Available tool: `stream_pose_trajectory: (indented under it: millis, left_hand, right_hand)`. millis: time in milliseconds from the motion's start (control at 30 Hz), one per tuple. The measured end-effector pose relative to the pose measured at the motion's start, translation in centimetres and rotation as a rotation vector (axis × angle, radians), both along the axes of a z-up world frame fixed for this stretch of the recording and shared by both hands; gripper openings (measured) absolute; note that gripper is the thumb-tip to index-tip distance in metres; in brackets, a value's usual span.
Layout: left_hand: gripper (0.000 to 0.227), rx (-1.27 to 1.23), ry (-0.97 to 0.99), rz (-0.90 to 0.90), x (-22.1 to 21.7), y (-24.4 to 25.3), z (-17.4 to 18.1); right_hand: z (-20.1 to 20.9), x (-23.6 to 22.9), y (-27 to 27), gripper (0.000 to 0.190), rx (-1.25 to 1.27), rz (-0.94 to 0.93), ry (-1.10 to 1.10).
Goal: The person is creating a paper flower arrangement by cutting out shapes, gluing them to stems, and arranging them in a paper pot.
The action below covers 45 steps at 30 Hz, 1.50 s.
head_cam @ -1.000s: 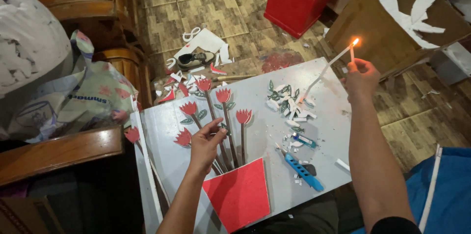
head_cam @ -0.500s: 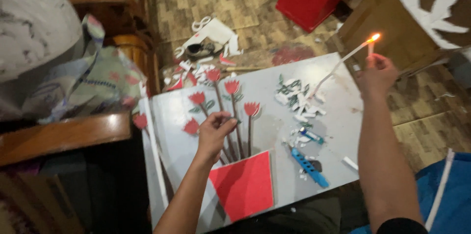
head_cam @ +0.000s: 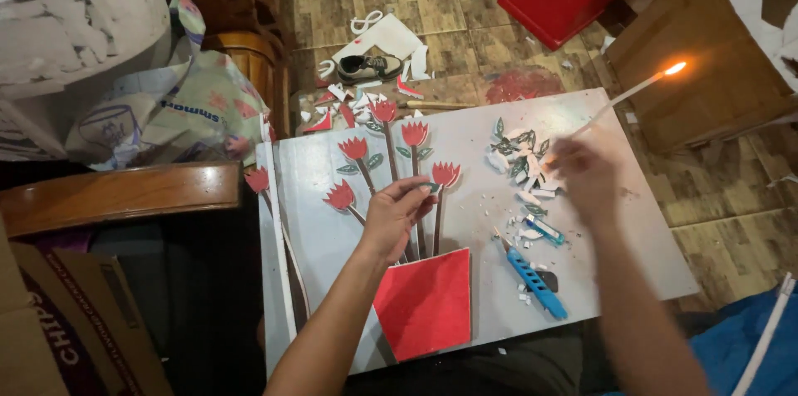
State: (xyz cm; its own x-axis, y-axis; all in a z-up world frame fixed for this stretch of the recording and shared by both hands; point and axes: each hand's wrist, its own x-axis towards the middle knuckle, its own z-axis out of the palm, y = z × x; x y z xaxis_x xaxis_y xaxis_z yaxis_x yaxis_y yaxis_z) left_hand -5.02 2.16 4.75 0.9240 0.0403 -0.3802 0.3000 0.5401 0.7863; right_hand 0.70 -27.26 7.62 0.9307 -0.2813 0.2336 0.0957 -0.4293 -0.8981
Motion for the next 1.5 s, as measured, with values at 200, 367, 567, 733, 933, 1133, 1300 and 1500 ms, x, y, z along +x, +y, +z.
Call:
stream_pose_trajectory:
  millis: [200, 367, 567, 733, 933, 1133, 1300, 1500]
  left_hand:
    - [0.027, -0.119, 0.042, 0.018, -0.2, -1.0, -0.3]
    - [0.026, -0.134, 0.048, -0.025, -0.6, -1.0, 0.8]
    - [0.025, -0.124, 0.046, -0.058, -0.9, -1.0, 1.4]
    - [0.026, -0.123, 0.054, -0.078, -1.1, -0.8, 1.9]
    - [0.025, -0.165, 0.081, -0.075, -1.1, -0.9, 2.4]
    - [0.024, -0.249, 0.122, -0.098, -1.0, -0.8, 1.5]
    - [0.023, -0.282, 0.140, -0.100, -0.9, -0.8, 0.2]
    - [0.026, -0.247, 0.095, -0.166, -1.4, 0.0, 1.2]
  right_hand:
    - [1.6, -6.3, 8.5, 0.015, 0.093, 0.258, 0.084]
    - [1.3, -6.7, 9.9, 0.013, 0.081, 0.314, 0.036]
    - [2.5, -6.9, 10.6, 0.011, 0.022, 0.338, -0.017]
    - [1.5, -7.1, 10.5, 0.015, -0.119, 0.284, -0.163]
    - [1.7, -7.5, 10.8, 0.016, -0.363, 0.203, -0.401]
    - [2.0, -7.7, 10.8, 0.010, -0.582, 0.138, -0.530]
    - [1.3, -7.4, 10.3, 0.010, -0.687, 0.111, -0.608]
    - [1.2, -6.4, 9.6, 0.006, -0.654, 0.072, -0.450]
